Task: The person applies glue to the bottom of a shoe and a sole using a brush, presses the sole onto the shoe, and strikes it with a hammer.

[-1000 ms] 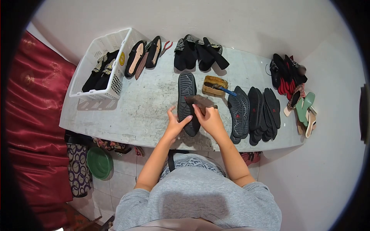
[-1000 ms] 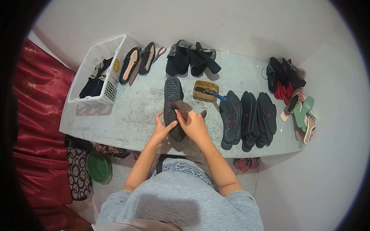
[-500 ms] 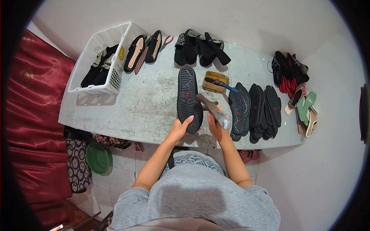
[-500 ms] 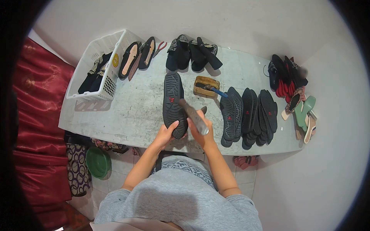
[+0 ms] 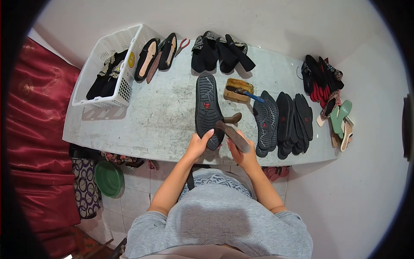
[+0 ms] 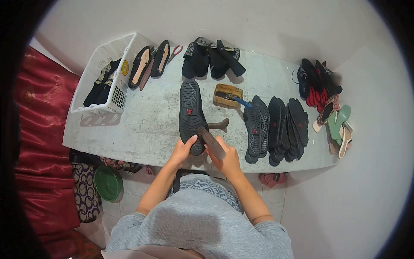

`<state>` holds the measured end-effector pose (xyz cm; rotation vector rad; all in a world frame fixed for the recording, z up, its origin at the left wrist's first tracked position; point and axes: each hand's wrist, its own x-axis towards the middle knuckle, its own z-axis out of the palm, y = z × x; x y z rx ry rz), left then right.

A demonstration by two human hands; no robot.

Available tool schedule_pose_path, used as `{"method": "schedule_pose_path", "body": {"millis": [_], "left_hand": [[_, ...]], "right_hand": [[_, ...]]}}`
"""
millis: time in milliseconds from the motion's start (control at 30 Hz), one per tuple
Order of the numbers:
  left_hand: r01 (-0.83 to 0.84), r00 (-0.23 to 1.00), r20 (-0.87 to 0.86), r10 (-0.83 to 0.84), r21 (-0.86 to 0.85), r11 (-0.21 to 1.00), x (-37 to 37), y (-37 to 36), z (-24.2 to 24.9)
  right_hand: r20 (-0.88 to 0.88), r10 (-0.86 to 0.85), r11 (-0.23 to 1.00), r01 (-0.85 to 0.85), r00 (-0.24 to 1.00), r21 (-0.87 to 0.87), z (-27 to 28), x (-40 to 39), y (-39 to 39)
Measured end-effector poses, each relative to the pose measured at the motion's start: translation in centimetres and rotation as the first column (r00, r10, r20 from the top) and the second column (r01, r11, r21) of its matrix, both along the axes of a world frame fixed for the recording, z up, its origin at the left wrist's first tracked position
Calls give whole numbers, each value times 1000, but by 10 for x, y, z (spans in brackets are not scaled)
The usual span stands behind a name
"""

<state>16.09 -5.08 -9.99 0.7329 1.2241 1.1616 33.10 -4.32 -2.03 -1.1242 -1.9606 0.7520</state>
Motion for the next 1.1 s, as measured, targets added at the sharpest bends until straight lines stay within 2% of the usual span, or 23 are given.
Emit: {"method": "schedule_pose_path", "body": {"millis": [67,133,200,267,333,400,467,500,533,600,667,700,733,767,800,833,867,900,1000,1033,1100], "left_hand": [[-53,999,1,53,-29,998,4,-3,4],[-24,999,-26,22,-54,998,1,-2,-4],[10,999,-49,-14,-76,997,2,-2,-6],[15,1000,8,-15,-66,998,2,0,1],[-4,1000,18,5,-89,996,5,-3,15],[-20,999,26,23,-107,994,4,-5,18],[-57,980,-190,53,-17,998,5,-2,7],[-55,981,-189,51,-16,998,6,-2,6],[-42,986,-161,37,-25,999,5,-2,5],[-33,991,-134,28,-37,999,2,-2,8],[30,998,-55,-39,-150,988,0,-3,11],[27,998,-56,-36,-150,988,0,-2,5],[-12,993,-122,5,-55,998,2,-1,-7],[-43,982,-181,50,43,998,5,0,-5],[-42,983,-179,49,46,998,6,0,-2],[-17,993,-121,14,-24,1000,5,1,2],[13,998,-60,-20,-101,995,3,-2,9],[10,998,-64,-17,-107,994,3,-4,12],[23,1000,7,-22,-112,993,1,-4,12],[18,999,-44,-22,-98,995,0,-2,0],[11,995,-96,-18,-76,997,1,1,1]], "right_hand": [[-6,-19,1000,19,1000,-1,-5,4,-8],[-13,-41,999,41,999,2,-16,5,-12],[260,-90,986,123,962,-115,-29,4,-13],[205,-93,983,123,974,-137,-26,7,-13],[6,-9,998,9,1000,-59,-16,9,-18],[39,7,993,-2,999,-117,-32,14,-22],[230,22,990,11,973,-143,-37,13,-24],[319,46,978,23,947,-209,-34,13,-22],[317,44,978,23,947,-207,-28,13,-23],[150,57,991,-38,987,-125,-16,13,-25],[116,48,986,-29,992,-165,-8,10,-29],[83,30,981,-13,996,-195,-6,8,-28],[84,30,981,-13,996,-194,-10,8,-27],[221,45,982,-2,974,-190,-16,9,-26],[354,58,983,8,934,-183,-19,11,-24],[353,58,985,5,934,-174,-19,13,-22],[202,58,984,-22,978,-175,-18,16,-26],[45,59,983,-50,997,-177,-17,15,-30],[77,33,993,-24,997,-116,-6,5,-28],[286,-1,982,55,958,-181,-27,9,-24],[228,-15,985,54,973,-165,-22,8,-24]]}}
